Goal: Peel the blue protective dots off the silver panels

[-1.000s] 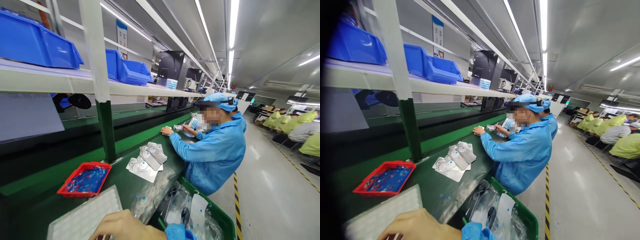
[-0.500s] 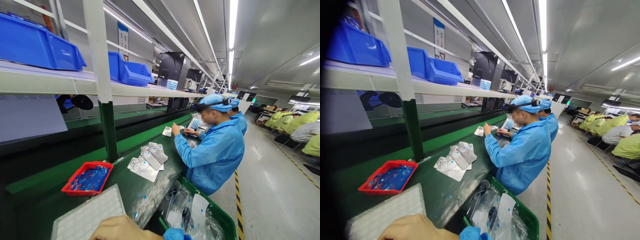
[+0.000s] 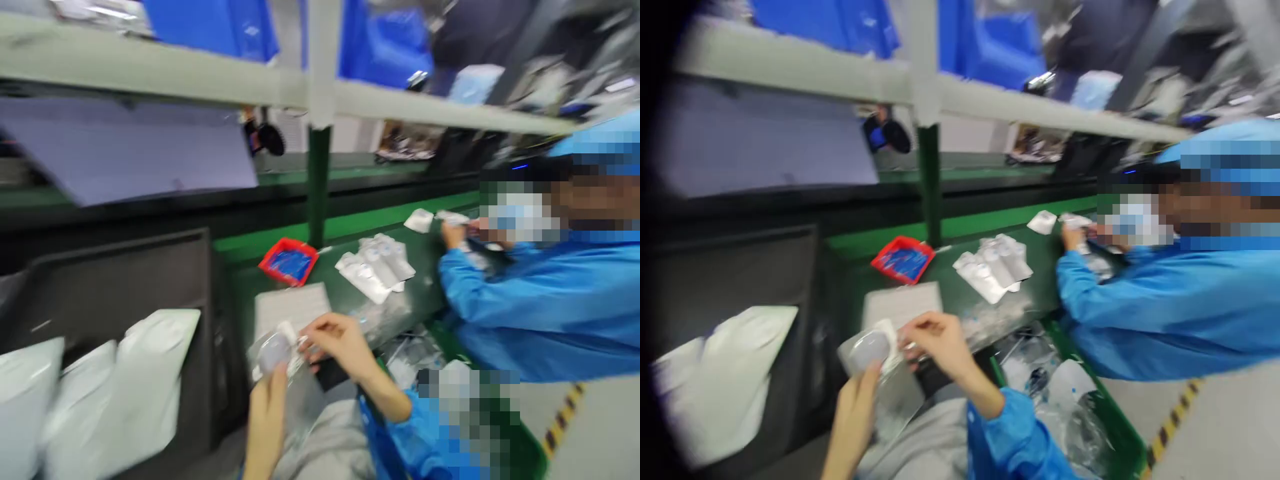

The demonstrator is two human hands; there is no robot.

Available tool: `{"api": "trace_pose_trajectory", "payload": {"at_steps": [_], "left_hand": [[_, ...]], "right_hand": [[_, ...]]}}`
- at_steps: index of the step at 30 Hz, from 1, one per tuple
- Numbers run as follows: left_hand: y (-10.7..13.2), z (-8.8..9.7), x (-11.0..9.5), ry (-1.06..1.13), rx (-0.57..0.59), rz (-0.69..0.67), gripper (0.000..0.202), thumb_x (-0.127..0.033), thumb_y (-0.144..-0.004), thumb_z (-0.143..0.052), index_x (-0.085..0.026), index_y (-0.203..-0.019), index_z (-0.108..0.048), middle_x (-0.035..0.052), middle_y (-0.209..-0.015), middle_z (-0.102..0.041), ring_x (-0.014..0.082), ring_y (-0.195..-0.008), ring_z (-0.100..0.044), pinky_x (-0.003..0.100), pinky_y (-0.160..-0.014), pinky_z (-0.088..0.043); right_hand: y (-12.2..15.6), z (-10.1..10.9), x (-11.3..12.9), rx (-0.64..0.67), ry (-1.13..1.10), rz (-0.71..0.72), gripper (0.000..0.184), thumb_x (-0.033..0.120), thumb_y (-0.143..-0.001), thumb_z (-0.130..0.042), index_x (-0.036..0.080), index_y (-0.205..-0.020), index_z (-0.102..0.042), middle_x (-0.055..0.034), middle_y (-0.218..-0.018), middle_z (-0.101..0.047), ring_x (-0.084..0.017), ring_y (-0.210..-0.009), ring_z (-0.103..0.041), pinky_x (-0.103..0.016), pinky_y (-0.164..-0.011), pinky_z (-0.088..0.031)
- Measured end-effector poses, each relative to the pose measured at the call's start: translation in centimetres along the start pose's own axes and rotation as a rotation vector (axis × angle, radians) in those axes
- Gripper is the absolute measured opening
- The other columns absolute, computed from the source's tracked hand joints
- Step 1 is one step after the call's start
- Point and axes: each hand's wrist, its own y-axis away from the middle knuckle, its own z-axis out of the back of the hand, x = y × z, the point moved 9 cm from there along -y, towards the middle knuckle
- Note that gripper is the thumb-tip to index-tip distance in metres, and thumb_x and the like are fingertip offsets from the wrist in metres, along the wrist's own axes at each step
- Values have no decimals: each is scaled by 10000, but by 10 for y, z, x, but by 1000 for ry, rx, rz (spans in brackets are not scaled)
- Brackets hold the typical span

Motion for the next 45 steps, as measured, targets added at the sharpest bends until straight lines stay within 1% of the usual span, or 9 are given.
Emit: {"api": "trace_pose_trajectory", "payload": {"at_steps": [2,4,7,10,15,23,33,39,45], "left_hand": [[5,6,15,25,-88,106,862,-998,-796,-614,-163,-903,-801,109,-840,-808,291,-838,-759,378,-752,-623],[5,3,20,91,-137,158,933,-1035,-720,-632,-149,-956,-807,128,-887,-823,304,-884,-772,382,-796,-626],[5,-7,11,163,-160,147,868,-963,-794,-643,-137,-1012,-801,141,-945,-834,290,-911,-775,369,-832,-615],[9,-14,1,203,-141,142,791,-892,-841,-656,-131,-1001,-800,144,-923,-835,286,-892,-778,353,-787,-605],[9,-8,-5,165,-164,107,668,-801,-884,-668,-148,-923,-801,122,-870,-830,272,-864,-775,344,-792,-596],[6,-8,-32,71,-133,-138,456,-584,-1002,-603,-186,-864,-779,72,-770,-783,261,-851,-778,351,-835,-630],[7,-11,-31,34,-74,-205,394,-439,-1058,-560,-170,-922,-814,69,-783,-824,236,-742,-790,315,-750,-644],[7,-12,-33,0,-34,-271,349,-366,-1062,-545,-173,-938,-807,72,-853,-849,233,-783,-810,308,-775,-649],[7,-10,-37,-75,-57,-338,359,-327,-1056,-522,-171,-984,-838,78,-923,-865,237,-867,-815,319,-832,-645]], "right_hand": [[-3,7,7,-21,-15,-4,596,623,-532,-1051,185,-765,-721,18,-654,-725,-122,-535,-668,-208,-470,-563],[-8,8,5,5,-19,-41,544,572,-567,-1056,194,-790,-736,24,-654,-725,-115,-520,-657,-202,-458,-561],[-8,4,1,28,-15,-81,545,557,-557,-1064,196,-823,-754,5,-692,-754,-112,-496,-651,-200,-431,-544],[-7,2,4,21,33,-55,545,562,-552,-1063,188,-812,-762,-31,-741,-781,-149,-578,-719,-213,-461,-573],[-6,-1,14,41,169,37,526,614,-626,-1023,187,-802,-771,-24,-689,-759,-146,-564,-707,-231,-499,-607],[1,-9,20,69,221,119,461,588,-677,-1009,203,-808,-791,-21,-688,-744,-140,-617,-697,-218,-562,-620],[3,-12,34,119,393,135,323,506,-736,-928,210,-810,-821,-73,-870,-826,-185,-659,-730,-276,-535,-653],[6,-11,36,106,443,107,297,477,-757,-887,201,-807,-792,-72,-869,-825,-186,-627,-734,-292,-537,-662],[7,-10,34,95,491,106,339,515,-792,-876,200,-823,-755,-73,-856,-811,-191,-640,-734,-311,-580,-652]]}}
